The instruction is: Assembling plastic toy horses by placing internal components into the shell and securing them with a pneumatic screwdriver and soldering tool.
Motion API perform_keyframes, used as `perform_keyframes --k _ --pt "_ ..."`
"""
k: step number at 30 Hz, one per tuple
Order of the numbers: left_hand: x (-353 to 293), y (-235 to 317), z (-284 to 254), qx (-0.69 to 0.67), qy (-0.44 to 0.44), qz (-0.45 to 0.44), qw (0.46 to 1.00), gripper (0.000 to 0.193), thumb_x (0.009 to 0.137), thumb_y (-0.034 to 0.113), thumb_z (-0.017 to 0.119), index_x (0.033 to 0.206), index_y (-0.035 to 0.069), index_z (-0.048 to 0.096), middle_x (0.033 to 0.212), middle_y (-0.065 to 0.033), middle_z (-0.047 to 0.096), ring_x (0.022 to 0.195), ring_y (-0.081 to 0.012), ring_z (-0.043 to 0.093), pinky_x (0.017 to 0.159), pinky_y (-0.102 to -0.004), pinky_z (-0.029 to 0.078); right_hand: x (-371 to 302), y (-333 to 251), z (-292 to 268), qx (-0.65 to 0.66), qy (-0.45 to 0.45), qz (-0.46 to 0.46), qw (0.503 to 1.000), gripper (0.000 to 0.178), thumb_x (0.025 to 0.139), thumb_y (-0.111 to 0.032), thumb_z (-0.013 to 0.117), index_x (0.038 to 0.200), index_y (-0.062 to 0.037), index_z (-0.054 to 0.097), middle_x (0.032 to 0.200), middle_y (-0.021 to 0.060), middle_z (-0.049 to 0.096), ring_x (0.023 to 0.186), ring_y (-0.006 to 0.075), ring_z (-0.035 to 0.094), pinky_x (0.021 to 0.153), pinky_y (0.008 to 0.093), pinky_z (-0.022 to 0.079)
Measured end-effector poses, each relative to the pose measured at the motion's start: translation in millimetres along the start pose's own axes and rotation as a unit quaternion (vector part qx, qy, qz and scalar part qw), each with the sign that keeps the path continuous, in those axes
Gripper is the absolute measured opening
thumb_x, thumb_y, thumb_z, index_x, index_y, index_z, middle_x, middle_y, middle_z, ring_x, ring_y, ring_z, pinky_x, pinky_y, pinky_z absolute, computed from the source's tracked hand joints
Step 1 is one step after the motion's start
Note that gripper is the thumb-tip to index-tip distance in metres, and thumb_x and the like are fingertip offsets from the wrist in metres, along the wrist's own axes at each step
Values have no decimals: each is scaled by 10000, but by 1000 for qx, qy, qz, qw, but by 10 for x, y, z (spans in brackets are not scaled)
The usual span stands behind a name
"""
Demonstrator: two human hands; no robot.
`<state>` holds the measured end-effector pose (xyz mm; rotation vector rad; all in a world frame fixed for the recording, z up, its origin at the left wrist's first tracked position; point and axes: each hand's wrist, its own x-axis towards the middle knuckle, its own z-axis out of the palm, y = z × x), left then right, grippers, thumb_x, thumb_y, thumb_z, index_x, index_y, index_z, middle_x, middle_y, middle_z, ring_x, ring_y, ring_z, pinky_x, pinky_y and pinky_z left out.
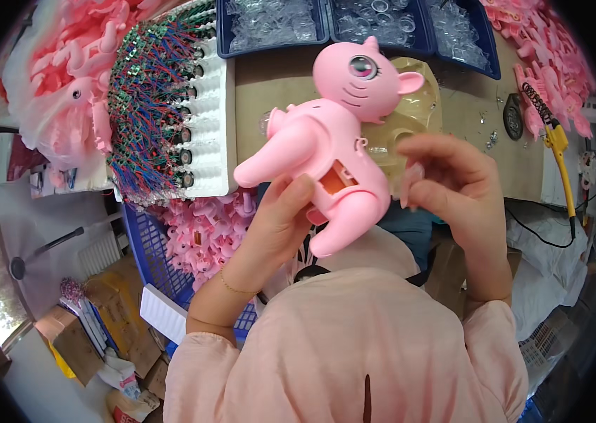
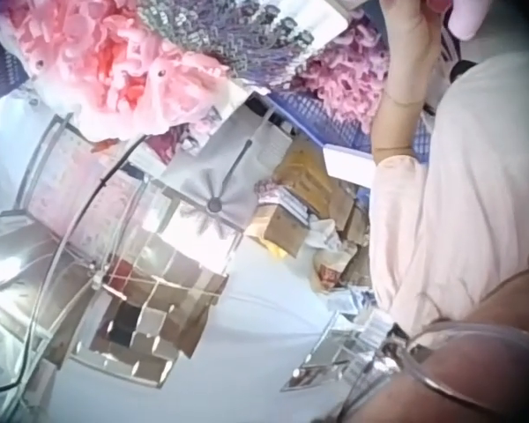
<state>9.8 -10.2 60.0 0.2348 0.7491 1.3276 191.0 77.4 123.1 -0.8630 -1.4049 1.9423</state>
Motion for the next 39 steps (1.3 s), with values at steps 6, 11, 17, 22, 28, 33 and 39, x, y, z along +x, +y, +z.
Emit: perform_keyframes --k 6,11,17,22,28,33,39 --pt "-21 -5 144 37 -11 52 998 694 828 337 645 1338 43 279 1293 -111 423 1181 -223 462 965 -355 417 96 131 94 -257 -11 -115 959 280 759 4 627 1039 14 611 825 22 555 729 93 496 680 213 391" --pt "-62 -32 94 99 -19 55 993 557 827 242 646 1267 26 381 1198 -112 496 1110 -207 508 933 -345 441 63 124 203 -346 9 -203 916 242 740 7 664 977 18 613 829 68 569 698 125 533 612 230 418" --pt "-77 -42 118 100 24 73 992 574 768 168 682 1249 18 405 1185 -110 507 1096 -212 509 945 -351 424 72 305 186 -343 47 -211 914 550 663 -123 776 1132 -9 513 1028 96 545 870 175 543 736 293 441" --pt "-66 -139 -44 313 -35 184 931 890 575 320 851 1280 31 390 1239 -104 469 1145 -248 464 993 -376 366 37 317 283 14 -32 78 996 771 649 -181 796 1272 13 385 1169 124 508 1094 195 498 911 332 422" --pt "-89 0 -30 408 -75 128 901 895 566 349 859 1266 27 404 1235 -121 469 1138 -253 467 988 -367 353 -67 339 303 -38 -52 39 997 745 725 -155 742 1314 16 318 1258 129 450 1168 214 445 966 340 377" --pt "-74 -171 -276 466 -31 88 880 775 612 244 795 1256 31 418 1221 -125 481 1128 -240 478 969 -349 367 -22 410 168 63 -92 85 990 560 832 -128 638 1289 36 359 1270 138 455 1170 216 448 974 351 374" --pt "-183 -103 -208 372 18 -12 928 609 614 270 740 1140 61 517 1142 -95 545 1039 -250 529 910 -389 380 63 172 -189 -8 174 -238 955 536 938 -486 345 1068 5 516 1117 150 534 1009 237 542 898 358 419"
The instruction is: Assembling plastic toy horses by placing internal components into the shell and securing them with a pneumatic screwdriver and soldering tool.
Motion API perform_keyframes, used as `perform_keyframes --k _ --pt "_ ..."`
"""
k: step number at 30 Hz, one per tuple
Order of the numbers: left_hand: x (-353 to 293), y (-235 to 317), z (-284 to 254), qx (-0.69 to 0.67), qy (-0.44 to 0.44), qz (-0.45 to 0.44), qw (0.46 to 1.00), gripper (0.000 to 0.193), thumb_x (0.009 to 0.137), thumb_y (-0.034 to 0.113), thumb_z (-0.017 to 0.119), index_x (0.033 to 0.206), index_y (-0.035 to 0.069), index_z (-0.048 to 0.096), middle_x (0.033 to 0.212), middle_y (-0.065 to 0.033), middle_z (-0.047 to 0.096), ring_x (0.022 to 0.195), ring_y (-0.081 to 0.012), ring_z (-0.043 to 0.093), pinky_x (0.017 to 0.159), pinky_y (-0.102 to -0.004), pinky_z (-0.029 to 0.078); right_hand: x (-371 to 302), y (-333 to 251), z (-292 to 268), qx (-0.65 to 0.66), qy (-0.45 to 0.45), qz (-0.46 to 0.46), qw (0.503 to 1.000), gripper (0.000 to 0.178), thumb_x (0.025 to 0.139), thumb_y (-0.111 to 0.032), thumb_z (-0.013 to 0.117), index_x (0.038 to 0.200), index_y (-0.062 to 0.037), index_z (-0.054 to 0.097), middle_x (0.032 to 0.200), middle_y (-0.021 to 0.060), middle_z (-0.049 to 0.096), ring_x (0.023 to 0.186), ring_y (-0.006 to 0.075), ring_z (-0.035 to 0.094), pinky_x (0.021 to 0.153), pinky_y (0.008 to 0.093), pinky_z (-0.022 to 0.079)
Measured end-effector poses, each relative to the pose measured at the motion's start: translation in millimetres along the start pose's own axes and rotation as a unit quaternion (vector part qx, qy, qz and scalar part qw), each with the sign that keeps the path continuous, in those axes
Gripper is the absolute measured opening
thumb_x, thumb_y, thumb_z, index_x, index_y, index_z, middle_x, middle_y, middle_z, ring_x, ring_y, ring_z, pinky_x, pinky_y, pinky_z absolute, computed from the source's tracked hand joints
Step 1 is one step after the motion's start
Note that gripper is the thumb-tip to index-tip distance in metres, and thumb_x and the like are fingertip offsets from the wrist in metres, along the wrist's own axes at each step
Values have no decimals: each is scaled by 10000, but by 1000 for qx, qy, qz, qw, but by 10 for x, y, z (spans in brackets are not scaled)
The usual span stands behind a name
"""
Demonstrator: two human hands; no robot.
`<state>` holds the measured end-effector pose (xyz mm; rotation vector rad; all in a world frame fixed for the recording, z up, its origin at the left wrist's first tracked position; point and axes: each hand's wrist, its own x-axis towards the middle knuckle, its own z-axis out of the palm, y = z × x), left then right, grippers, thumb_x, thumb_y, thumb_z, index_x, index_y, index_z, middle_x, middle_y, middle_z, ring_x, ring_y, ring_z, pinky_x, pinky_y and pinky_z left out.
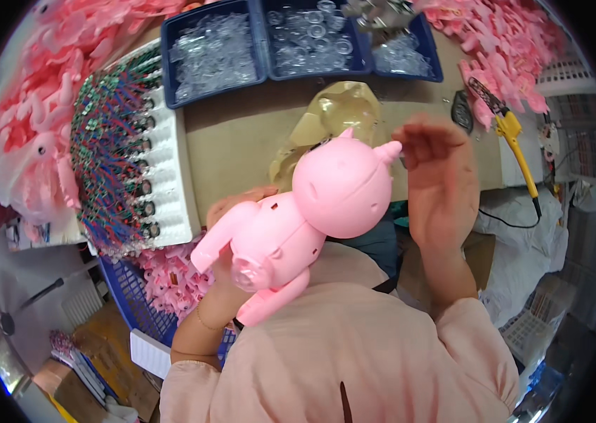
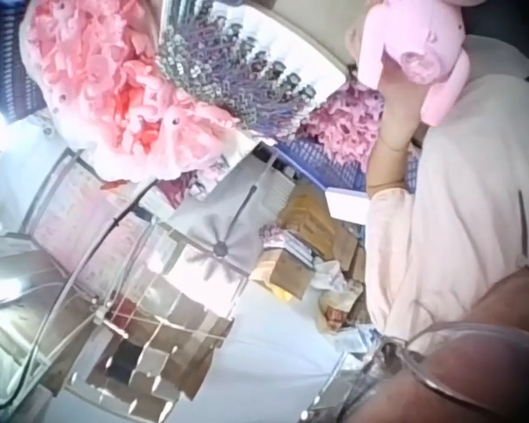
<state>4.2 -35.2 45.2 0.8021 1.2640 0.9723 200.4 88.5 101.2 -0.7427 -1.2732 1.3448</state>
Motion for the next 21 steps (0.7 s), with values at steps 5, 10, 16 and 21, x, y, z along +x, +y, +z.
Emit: perform_keyframes --k 5,10,16,21 --pt "92 379 111 505 80 317 799 477 667 229 717 1078 59 545 1016 -68 557 914 -170 534 771 -304 461 59 -160 157 -187 -165 -72 966 677 909 -580 261 863 13 586 943 169 569 885 260 574 803 377 465" --pt "-88 313 251 212 61 27 975 521 652 253 711 1106 70 534 1033 -73 558 942 -218 527 854 -341 398 50 -135 187 -109 -104 -80 985 520 965 -375 307 817 28 600 857 184 580 770 264 593 720 364 478" --pt "21 325 190 209 24 62 976 684 622 251 728 1215 61 446 1146 -92 524 1034 -218 538 912 -355 425 160 -135 201 -182 -113 -12 977 437 946 -323 361 914 35 610 909 164 618 797 225 593 752 325 470" --pt "209 247 -126 -393 -299 -36 869 675 717 237 706 1267 -18 408 1185 -162 530 1095 -251 528 937 -375 435 160 -172 93 50 -306 113 944 887 715 -385 742 1362 30 298 1339 157 400 1238 237 395 1004 362 333"
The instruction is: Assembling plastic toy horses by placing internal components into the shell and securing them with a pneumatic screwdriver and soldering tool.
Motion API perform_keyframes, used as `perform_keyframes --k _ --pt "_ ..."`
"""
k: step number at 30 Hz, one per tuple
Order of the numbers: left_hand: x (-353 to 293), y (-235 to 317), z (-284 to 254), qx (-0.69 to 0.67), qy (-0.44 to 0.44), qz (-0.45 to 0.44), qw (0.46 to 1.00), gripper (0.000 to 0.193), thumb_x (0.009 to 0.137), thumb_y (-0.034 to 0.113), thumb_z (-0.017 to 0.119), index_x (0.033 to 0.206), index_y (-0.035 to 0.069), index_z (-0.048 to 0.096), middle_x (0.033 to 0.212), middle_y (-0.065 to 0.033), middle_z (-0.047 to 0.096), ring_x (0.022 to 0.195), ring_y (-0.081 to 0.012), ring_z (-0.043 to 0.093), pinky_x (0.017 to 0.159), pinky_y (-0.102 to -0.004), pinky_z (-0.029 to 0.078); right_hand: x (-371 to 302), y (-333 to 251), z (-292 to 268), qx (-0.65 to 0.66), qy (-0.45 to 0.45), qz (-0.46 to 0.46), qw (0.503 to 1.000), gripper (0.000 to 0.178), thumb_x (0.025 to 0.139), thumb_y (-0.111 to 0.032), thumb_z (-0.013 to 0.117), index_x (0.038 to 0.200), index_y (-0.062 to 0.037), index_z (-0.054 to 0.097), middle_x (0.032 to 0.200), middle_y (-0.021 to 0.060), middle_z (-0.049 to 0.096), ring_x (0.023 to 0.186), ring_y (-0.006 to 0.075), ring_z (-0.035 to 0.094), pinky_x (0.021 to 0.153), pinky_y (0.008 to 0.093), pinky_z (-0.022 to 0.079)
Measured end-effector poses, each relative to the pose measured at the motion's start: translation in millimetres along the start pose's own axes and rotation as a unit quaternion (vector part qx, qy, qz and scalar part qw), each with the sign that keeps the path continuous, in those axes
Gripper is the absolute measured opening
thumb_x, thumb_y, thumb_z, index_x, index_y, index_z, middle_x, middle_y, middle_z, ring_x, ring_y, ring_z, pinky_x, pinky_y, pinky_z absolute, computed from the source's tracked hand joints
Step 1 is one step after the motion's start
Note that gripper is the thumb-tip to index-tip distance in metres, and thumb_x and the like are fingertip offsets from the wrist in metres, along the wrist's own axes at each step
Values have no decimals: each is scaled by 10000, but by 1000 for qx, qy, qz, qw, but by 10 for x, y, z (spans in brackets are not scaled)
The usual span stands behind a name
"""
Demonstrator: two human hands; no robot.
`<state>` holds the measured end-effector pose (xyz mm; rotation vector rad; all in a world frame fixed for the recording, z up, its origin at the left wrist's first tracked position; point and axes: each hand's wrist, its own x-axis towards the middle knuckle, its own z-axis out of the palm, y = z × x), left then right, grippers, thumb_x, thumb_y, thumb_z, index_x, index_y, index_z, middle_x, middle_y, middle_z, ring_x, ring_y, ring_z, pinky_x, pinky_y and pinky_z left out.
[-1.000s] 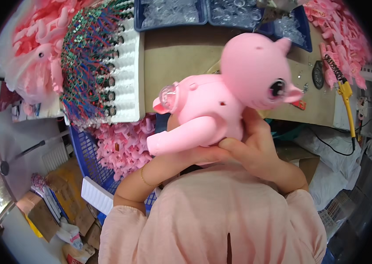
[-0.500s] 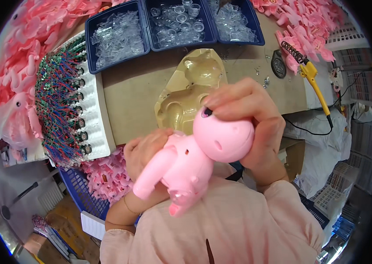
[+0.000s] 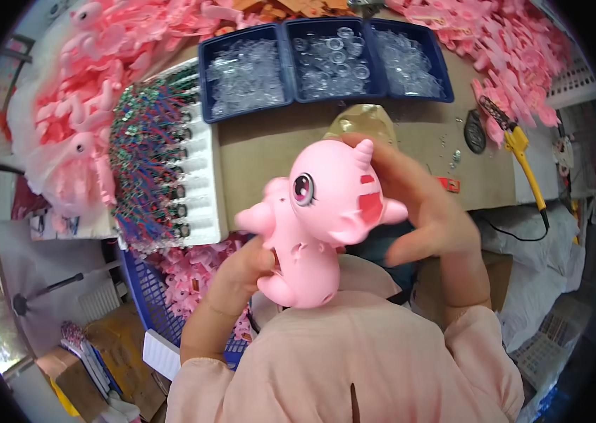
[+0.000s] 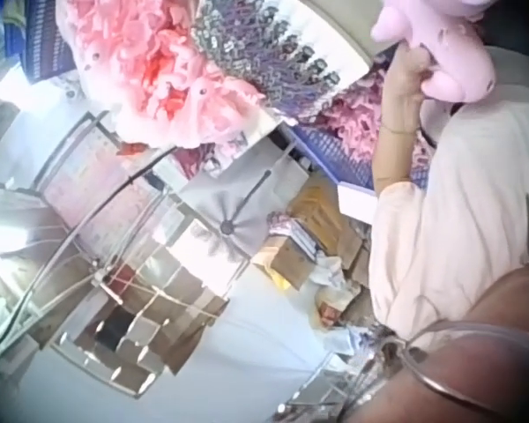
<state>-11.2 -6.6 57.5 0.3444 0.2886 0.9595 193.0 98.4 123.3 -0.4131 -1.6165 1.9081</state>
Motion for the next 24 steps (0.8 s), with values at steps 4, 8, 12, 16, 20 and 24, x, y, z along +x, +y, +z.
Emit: perform_keyframes --k 4,8,12,16,20,24 --pt "-44 -150 35 -136 31 7 990 679 769 316 660 1291 -20 385 1235 -183 502 1129 -275 510 968 -416 414 61 190 198 -179 35 -37 982 992 615 -337 820 1365 30 285 1352 165 393 1243 236 393 1008 362 329" --pt "-655 -63 -79 44 272 -13 961 774 736 359 689 1324 -12 347 1277 -170 472 1179 -287 467 1006 -415 376 31 71 158 -243 -56 28 968 836 665 -311 780 1324 4 374 1271 134 482 1145 205 477 954 329 377" --pt "-2100 245 -857 338 239 -83 906 686 700 213 675 1287 -18 405 1218 -118 517 1068 -235 528 887 -335 431 -136 110 -213 -232 -32 137 962 449 773 -172 675 1170 -3 551 1047 93 623 940 168 578 852 300 442" --pt "-2804 124 -988 528 478 -335 617 575 721 378 695 1113 -18 556 934 -56 641 861 -152 583 742 -289 480 -241 133 -370 -262 106 153 947 263 834 -107 581 1070 8 605 970 82 648 889 140 590 803 276 463" --pt "-2438 93 -925 607 498 -314 534 488 693 187 747 1085 -28 551 914 -152 659 764 -221 646 660 -317 497 -41 254 -656 -279 225 97 929 219 861 -146 564 1004 11 617 874 63 647 789 109 598 702 241 474" --pt "-1407 682 -137 572 230 -250 747 367 766 128 695 1096 22 574 834 -78 659 723 -112 618 648 -241 472 543 66 -1513 -413 380 27 828 199 862 -166 541 867 9 635 742 66 632 713 103 594 624 251 463"
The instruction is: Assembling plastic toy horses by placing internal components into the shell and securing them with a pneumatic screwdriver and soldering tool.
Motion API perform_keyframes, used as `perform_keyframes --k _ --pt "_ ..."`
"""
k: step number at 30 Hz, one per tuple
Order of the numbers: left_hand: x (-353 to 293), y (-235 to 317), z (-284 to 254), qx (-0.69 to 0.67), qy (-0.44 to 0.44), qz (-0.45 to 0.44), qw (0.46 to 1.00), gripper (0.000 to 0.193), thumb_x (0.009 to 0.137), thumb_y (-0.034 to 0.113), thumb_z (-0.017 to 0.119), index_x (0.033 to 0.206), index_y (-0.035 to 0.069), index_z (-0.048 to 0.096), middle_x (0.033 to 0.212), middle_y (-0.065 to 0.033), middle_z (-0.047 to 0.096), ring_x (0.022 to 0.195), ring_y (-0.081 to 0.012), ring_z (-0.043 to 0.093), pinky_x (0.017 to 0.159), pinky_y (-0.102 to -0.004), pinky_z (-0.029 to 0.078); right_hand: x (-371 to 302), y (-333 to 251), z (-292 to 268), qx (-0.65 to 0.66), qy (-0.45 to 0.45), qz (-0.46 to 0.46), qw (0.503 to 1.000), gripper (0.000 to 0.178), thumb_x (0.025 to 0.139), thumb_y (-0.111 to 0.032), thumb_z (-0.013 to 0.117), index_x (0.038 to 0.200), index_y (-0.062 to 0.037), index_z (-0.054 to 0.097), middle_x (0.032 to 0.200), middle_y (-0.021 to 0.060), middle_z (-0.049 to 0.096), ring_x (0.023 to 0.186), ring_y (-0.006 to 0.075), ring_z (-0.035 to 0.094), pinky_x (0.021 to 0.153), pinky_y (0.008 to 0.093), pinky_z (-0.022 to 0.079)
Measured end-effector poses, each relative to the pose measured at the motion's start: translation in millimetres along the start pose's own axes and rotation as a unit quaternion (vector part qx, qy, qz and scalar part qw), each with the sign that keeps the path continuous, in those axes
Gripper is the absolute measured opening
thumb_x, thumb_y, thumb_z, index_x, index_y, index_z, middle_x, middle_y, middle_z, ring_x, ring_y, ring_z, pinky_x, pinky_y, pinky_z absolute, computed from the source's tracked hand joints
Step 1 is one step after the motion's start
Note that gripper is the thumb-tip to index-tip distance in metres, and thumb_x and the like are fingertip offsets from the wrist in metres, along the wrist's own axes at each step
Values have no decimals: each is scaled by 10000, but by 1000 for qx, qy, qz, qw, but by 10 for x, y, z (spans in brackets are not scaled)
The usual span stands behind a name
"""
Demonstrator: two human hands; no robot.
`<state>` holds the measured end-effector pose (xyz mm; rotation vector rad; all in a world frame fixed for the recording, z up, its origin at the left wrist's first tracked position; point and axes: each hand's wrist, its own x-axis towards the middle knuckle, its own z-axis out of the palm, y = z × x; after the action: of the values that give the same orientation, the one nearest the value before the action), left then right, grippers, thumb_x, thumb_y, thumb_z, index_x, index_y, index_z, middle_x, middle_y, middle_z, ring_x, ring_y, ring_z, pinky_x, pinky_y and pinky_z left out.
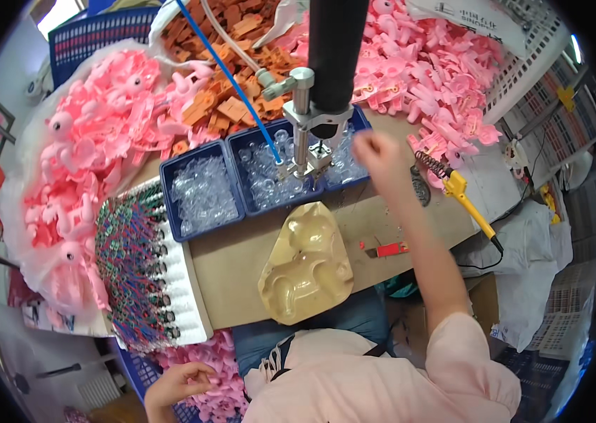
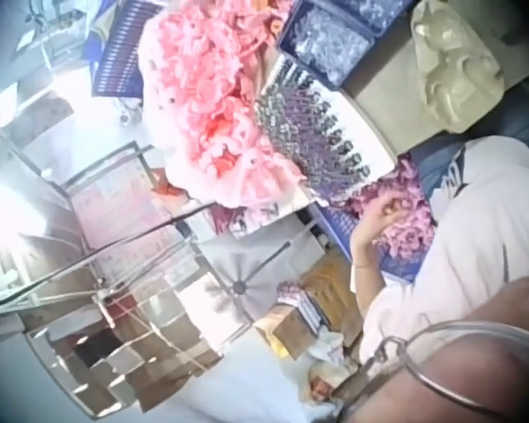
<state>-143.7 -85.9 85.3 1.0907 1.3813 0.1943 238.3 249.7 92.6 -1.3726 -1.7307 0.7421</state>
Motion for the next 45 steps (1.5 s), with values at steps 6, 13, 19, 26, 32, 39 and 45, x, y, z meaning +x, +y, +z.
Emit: perform_keyframes --k 6,13,19,26,32,39,45 --pt "503 1332 -659 160 36 114 980 137 769 117 686 822 -3 647 691 -53 633 654 -122 603 596 -256 457 1726 696 -171 -454 -28 -144 879 244 776 -94 528 999 -19 593 963 215 607 848 341 615 717 439 487" --pt "2108 2264 -1465 360 366 307 801 231 786 136 612 977 9 583 891 -144 595 835 -270 583 732 -367 466 2047 1356 30 -413 -46 -287 863 325 785 -121 542 1109 -98 549 970 150 559 856 317 610 692 419 500" --pt "3334 2559 -2022 399 469 188 765 558 712 239 661 1200 59 458 1062 -197 584 943 -349 588 753 -444 473 2149 1035 15 -45 234 -235 942 540 761 -206 661 1224 -5 471 1046 139 591 898 277 584 773 371 469" --pt "2774 2472 -2031 96 575 282 762 580 699 197 681 1180 4 421 1012 -171 601 922 -294 611 802 -354 477 307 -133 6 281 223 -126 925 246 896 -90 502 1134 -30 485 1016 65 549 883 130 553 790 276 440" --pt "1812 1951 -1355 -454 151 278 833 425 847 287 550 1180 36 466 1080 -120 574 989 -253 578 875 -395 464 -1084 -594 140 -179 -275 -326 887 635 681 -273 733 1221 -71 467 1186 132 489 1074 273 501 968 430 329" --pt "1241 1363 -168 -560 -26 191 805 622 810 270 541 1319 -24 337 1160 -148 521 928 -222 571 873 -449 458 -1439 -383 373 -273 -344 -265 859 881 587 -363 769 1301 -45 363 1352 205 317 1236 381 324 1024 505 242" --pt "1346 1280 502 -522 -211 207 800 768 847 588 442 1377 58 276 1139 -165 529 903 -249 605 756 -399 530 -1255 -615 267 148 -304 -20 941 647 723 -199 720 1280 -40 433 1190 117 515 1114 209 481 937 361 382"
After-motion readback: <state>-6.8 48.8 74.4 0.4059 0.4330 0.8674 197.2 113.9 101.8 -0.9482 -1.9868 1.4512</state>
